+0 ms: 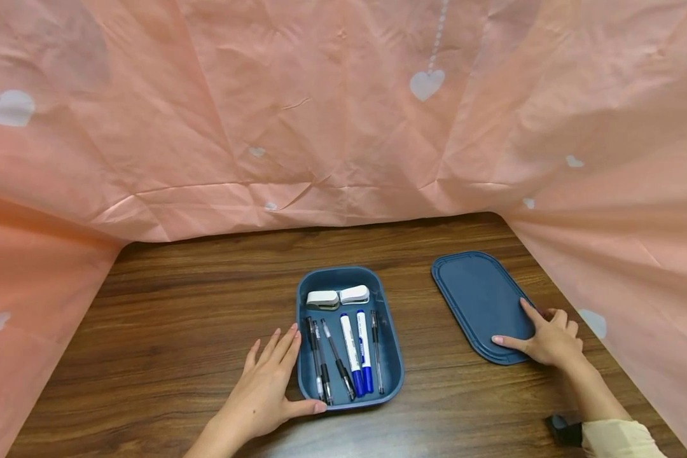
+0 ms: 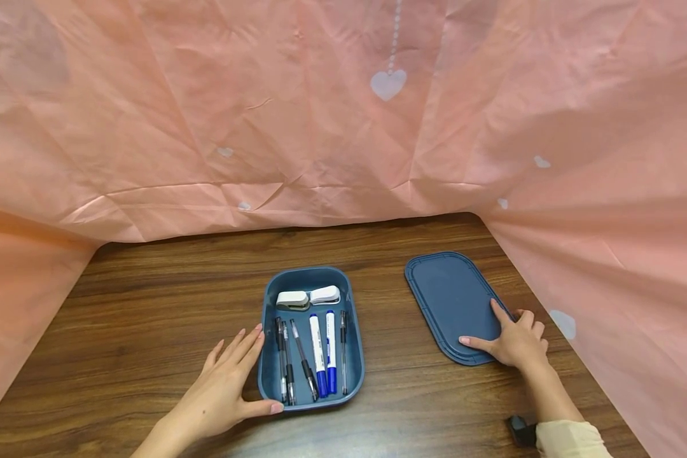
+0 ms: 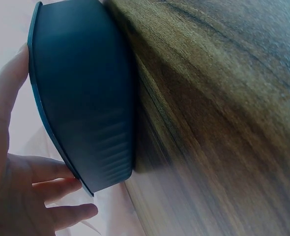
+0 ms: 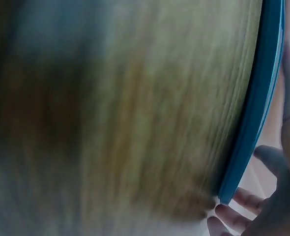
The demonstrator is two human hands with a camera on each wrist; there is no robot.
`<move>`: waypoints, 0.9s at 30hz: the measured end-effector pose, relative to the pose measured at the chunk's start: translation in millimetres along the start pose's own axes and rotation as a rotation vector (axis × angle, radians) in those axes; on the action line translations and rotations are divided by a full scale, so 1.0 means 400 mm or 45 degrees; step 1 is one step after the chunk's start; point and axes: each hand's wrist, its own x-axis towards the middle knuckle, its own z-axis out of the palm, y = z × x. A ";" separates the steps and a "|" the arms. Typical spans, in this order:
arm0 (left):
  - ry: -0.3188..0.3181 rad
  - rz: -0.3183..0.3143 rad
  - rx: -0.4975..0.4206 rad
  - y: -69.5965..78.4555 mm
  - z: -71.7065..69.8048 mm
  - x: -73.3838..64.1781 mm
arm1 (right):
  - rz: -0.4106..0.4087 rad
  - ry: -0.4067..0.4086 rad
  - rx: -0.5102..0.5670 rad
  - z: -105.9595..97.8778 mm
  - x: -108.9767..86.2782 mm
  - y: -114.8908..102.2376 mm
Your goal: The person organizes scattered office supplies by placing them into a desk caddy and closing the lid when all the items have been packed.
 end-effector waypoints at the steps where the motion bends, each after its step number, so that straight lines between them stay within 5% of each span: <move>1: -0.003 -0.001 -0.002 0.000 0.000 0.000 | -0.001 0.005 -0.005 0.002 0.000 0.001; 15: -0.018 -0.001 -0.012 0.000 -0.004 0.001 | -0.026 -0.012 -0.062 -0.007 0.014 0.002; 27: -0.016 0.003 -0.003 0.000 -0.003 0.002 | -0.024 -0.161 -0.037 -0.037 0.040 -0.003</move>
